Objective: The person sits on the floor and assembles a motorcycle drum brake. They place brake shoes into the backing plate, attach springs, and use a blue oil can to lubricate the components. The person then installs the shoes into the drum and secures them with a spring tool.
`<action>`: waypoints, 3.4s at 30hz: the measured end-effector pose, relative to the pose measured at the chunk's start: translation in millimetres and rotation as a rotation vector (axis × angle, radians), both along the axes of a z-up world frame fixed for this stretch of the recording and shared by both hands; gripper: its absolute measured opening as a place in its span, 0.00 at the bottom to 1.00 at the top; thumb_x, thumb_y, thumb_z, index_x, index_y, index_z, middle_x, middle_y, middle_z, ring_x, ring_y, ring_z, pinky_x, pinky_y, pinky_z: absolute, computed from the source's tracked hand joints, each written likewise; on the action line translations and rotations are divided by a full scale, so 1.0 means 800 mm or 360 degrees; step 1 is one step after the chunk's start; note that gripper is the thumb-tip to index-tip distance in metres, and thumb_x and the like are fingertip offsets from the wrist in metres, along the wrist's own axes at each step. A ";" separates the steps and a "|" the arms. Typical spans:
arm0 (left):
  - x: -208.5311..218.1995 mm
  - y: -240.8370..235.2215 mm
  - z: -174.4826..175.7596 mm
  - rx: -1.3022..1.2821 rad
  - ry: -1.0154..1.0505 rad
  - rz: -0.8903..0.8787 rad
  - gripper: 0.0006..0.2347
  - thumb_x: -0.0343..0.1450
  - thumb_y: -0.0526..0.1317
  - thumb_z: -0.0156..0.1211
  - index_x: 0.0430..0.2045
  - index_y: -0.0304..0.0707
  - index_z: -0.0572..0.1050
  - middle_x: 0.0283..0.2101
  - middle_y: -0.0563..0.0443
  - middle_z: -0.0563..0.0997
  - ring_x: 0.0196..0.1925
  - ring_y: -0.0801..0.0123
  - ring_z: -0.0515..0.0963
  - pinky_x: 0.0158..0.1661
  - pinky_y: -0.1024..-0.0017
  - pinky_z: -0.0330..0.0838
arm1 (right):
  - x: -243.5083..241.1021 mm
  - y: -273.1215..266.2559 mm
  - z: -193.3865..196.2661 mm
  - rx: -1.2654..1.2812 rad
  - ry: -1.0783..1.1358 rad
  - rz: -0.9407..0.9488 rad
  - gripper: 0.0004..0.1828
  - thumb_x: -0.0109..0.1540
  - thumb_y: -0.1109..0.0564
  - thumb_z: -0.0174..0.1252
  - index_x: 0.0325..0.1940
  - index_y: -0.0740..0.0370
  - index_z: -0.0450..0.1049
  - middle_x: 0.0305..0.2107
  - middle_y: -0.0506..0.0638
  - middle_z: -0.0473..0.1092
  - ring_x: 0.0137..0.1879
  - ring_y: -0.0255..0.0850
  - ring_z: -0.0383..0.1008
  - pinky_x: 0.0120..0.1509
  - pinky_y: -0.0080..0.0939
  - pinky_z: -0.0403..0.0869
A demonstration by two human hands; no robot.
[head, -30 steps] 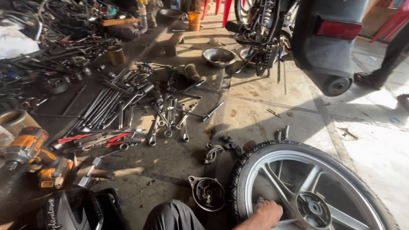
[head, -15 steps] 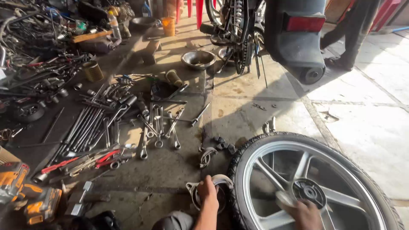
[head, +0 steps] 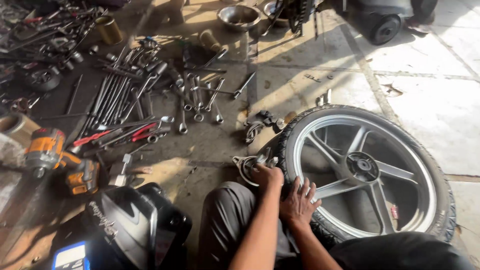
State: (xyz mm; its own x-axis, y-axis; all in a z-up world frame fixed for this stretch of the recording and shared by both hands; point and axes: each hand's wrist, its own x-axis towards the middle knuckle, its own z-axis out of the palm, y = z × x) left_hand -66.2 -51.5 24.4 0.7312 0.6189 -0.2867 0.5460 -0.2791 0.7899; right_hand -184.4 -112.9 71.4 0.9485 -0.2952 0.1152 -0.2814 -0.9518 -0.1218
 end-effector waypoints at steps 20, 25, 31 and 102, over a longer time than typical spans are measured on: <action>-0.062 0.080 0.050 0.0033 -0.0266 -0.0514 0.13 0.66 0.32 0.58 0.44 0.32 0.74 0.50 0.36 0.75 0.54 0.42 0.75 0.52 0.53 0.71 | 0.267 0.026 -0.004 0.0368 0.0276 -0.0574 0.38 0.59 0.40 0.62 0.68 0.54 0.60 0.64 0.60 0.61 0.73 0.58 0.57 0.70 0.70 0.61; -0.057 0.120 0.077 0.0220 0.0035 -0.0636 0.12 0.65 0.36 0.60 0.42 0.37 0.76 0.51 0.41 0.77 0.51 0.43 0.79 0.48 0.49 0.73 | 0.231 0.079 -0.020 0.0462 0.0669 -0.0362 0.30 0.63 0.36 0.54 0.61 0.56 0.73 0.58 0.57 0.70 0.73 0.57 0.58 0.67 0.61 0.68; 0.007 0.109 0.091 0.0167 0.0256 -0.0542 0.13 0.68 0.47 0.60 0.37 0.37 0.79 0.44 0.33 0.83 0.51 0.41 0.81 0.51 0.50 0.74 | 0.223 0.041 0.013 0.0691 0.0323 -0.0094 0.27 0.63 0.39 0.55 0.55 0.60 0.78 0.52 0.63 0.75 0.60 0.62 0.73 0.63 0.58 0.72; 0.119 0.214 -0.013 -0.1077 -0.0532 0.0273 0.10 0.72 0.41 0.66 0.34 0.29 0.80 0.27 0.47 0.83 0.26 0.66 0.80 0.29 0.70 0.74 | 0.323 0.010 -0.037 0.0948 0.0356 0.0151 0.23 0.60 0.47 0.63 0.57 0.58 0.76 0.46 0.58 0.79 0.49 0.52 0.82 0.51 0.47 0.79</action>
State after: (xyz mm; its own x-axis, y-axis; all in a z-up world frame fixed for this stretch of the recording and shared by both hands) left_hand 29.3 120.0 14.1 0.7552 0.5001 -0.4239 0.2407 0.3899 0.8888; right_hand 73.6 -104.9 41.4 0.9557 -0.1613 -0.2462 -0.2793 -0.7609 -0.5856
